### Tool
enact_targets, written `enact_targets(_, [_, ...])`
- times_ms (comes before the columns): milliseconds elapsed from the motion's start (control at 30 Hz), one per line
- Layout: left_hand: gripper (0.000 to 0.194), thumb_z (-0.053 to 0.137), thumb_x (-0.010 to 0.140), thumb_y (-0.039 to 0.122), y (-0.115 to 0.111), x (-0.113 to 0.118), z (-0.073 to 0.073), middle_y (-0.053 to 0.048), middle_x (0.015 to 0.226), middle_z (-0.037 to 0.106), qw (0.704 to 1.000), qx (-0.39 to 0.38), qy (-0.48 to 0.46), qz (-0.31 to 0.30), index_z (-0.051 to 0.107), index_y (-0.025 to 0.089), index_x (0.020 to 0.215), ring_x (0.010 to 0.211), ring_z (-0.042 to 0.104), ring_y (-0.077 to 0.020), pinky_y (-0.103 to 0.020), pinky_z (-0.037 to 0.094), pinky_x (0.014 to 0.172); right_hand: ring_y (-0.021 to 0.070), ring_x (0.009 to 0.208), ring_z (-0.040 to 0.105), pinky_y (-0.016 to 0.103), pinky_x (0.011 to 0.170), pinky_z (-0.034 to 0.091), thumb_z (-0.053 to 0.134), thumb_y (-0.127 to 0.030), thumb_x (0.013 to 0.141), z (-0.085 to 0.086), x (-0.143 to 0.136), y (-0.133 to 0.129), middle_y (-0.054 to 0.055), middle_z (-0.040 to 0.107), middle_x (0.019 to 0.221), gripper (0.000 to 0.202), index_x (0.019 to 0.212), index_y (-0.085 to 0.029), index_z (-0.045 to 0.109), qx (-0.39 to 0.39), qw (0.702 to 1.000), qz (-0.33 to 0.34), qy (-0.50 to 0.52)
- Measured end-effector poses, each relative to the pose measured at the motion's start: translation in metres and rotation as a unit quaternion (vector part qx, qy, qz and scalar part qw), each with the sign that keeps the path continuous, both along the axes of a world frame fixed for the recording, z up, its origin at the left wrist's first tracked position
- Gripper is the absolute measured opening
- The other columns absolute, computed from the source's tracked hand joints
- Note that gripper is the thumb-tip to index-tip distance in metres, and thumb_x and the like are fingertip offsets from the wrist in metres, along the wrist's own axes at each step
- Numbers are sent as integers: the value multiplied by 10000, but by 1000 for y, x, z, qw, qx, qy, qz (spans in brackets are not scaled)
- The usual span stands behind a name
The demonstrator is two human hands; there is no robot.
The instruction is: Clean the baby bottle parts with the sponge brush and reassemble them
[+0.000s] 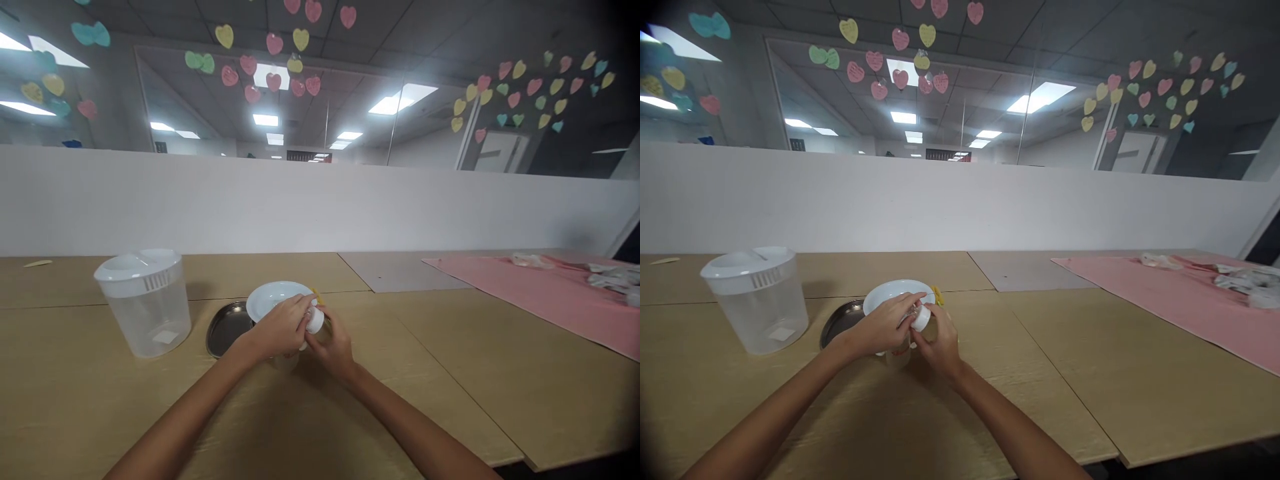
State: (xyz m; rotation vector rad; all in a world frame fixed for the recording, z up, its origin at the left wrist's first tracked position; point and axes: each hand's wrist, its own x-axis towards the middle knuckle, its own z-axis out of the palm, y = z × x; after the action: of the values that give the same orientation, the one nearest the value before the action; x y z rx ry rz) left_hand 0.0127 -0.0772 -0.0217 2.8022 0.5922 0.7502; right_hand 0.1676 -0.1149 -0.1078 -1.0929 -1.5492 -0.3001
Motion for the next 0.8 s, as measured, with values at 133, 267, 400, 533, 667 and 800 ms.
enact_targets(133, [441, 284, 895, 171, 2, 3, -3, -138, 1145, 587, 1000, 28, -4, -4, 425, 122, 1310, 1063, 529, -242, -408, 431, 922, 234, 969, 616, 380, 831, 519, 624, -303, 764, 3, -1, -4, 96, 632, 1055, 420, 1149, -210, 484, 0, 1000, -3, 5])
enact_targets(267, [408, 309, 869, 136, 5, 5, -3, -116, 1011, 598, 999, 43, -4, 0, 525, 137, 1215, 936, 551, -225, -371, 458, 841, 228, 962, 623, 371, 826, 524, 632, -292, 763, 4, -3, -6, 83, 636, 1057, 431, 1163, -225, 485, 16, 1000, 2, -4])
enact_targets(400, [385, 313, 879, 150, 11, 2, 0, -92, 970, 590, 1000, 24, 5, -15, 567, 180, 1166, 885, 550, -203, -340, 448, 814, 226, 966, 628, 364, 831, 529, 620, -305, 787, 3, -2, -3, 81, 635, 1077, 429, 1188, -231, 484, -3, 1000, 15, -2])
enact_targets(533, [394, 305, 908, 197, 16, -5, 9, -80, 990, 592, 998, -15, 18, -58, 534, 209, 1228, 882, 543, -187, -315, 432, 803, 232, 966, 627, 377, 842, 530, 628, -336, 792, 4, -1, -1, 86, 632, 1096, 459, 1212, -227, 479, -14, 999, 29, 2])
enact_targets(667, [386, 315, 924, 253, 20, -13, 15, -72, 1029, 597, 994, -45, 31, -92, 529, 233, 1244, 941, 526, -187, -311, 410, 846, 228, 978, 618, 373, 835, 540, 643, -329, 780, 9, -1, -3, 89, 630, 1094, 469, 1210, -225, 488, -25, 998, 64, -5])
enact_targets(800, [399, 313, 931, 292, 21, -20, 21, -68, 1037, 601, 991, -70, 43, -108, 509, 236, 1275, 939, 519, -184, -305, 400, 857, 240, 1026, 606, 379, 849, 541, 654, -312, 769, 17, -3, -8, 86, 633, 1104, 472, 1209, -222, 509, -25, 995, 97, -5])
